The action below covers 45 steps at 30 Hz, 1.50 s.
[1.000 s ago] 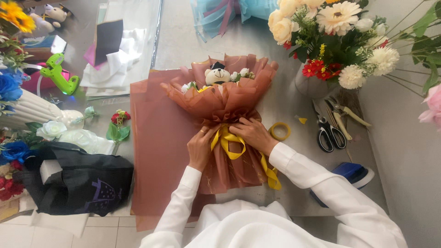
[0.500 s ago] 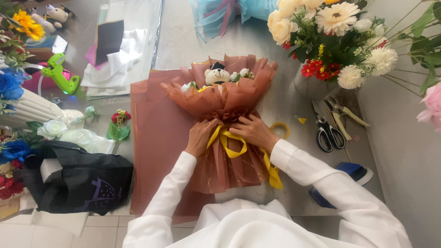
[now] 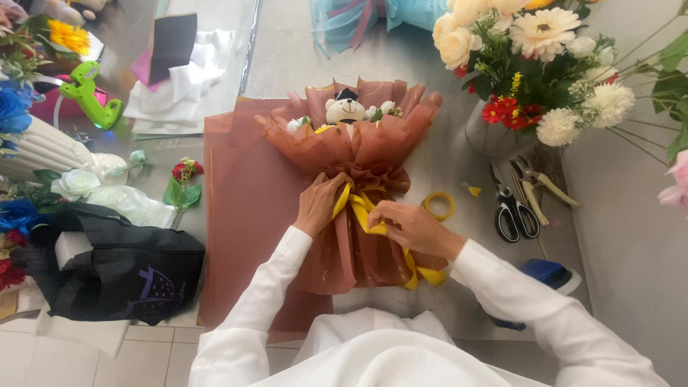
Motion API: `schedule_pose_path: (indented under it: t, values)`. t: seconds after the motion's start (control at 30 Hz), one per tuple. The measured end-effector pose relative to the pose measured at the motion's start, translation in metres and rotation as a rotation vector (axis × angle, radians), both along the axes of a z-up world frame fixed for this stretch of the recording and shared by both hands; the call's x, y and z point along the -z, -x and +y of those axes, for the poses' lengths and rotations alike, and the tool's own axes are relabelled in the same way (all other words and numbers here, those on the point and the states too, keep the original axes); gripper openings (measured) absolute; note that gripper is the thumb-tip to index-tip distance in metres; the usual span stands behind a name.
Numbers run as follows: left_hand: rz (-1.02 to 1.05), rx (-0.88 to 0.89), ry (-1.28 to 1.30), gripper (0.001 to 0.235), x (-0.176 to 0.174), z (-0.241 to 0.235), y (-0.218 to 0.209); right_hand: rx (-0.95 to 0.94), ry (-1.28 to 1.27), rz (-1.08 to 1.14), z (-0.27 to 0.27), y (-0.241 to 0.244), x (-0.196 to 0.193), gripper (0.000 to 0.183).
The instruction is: The person ties a yellow ribbon around a floral bouquet with a stuffed bear, using shears to cut the ribbon from a roll.
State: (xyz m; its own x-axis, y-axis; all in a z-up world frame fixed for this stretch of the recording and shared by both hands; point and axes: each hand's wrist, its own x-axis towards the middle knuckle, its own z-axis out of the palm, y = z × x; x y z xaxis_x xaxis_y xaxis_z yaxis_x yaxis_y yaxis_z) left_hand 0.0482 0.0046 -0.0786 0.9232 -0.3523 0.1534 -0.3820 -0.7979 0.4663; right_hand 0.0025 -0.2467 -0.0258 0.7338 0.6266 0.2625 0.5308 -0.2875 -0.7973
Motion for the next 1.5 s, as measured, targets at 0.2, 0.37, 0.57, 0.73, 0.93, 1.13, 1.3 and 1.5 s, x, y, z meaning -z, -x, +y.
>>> schedule_pose_path:
  t: [0.2, 0.37, 0.57, 0.73, 0.93, 1.13, 1.3, 1.5]
  values:
    - [0.053, -0.053, 0.031, 0.014, -0.015, -0.002, 0.000, 0.057, 0.037, 0.113, -0.006, 0.029, -0.016, 0.012]
    - [0.028, -0.081, 0.017, 0.021, 0.008, -0.004, -0.004, -0.425, 0.297, -0.026, 0.004, 0.076, -0.110, 0.059]
    - [0.066, -0.072, 0.075, 0.015, -0.005, -0.001, 0.001, 0.123, 0.326, -0.180, -0.017, -0.006, -0.041, 0.032]
    - [0.100, -0.069, 0.023, 0.021, -0.021, -0.006, 0.003, 0.262, 0.715, -0.577, 0.013, -0.037, 0.057, 0.051]
    - [0.042, -0.120, -0.030, 0.015, -0.019, -0.006, 0.006, 0.234, 0.243, -0.536, 0.030, -0.045, 0.060, 0.023]
    - [0.019, -0.123, -0.022, 0.013, -0.014, -0.007, 0.003, 0.139, -0.080, -0.105, 0.024, -0.049, 0.053, 0.020]
    - [0.023, -0.147, -0.009, 0.011, -0.023, -0.007, 0.006, 0.079, 0.154, -0.346, 0.010, -0.071, 0.071, 0.016]
    - [-0.128, -0.134, -0.119, 0.009, 0.018, -0.004, -0.009, 0.289, 0.670, -0.624, 0.000, -0.079, 0.068, 0.025]
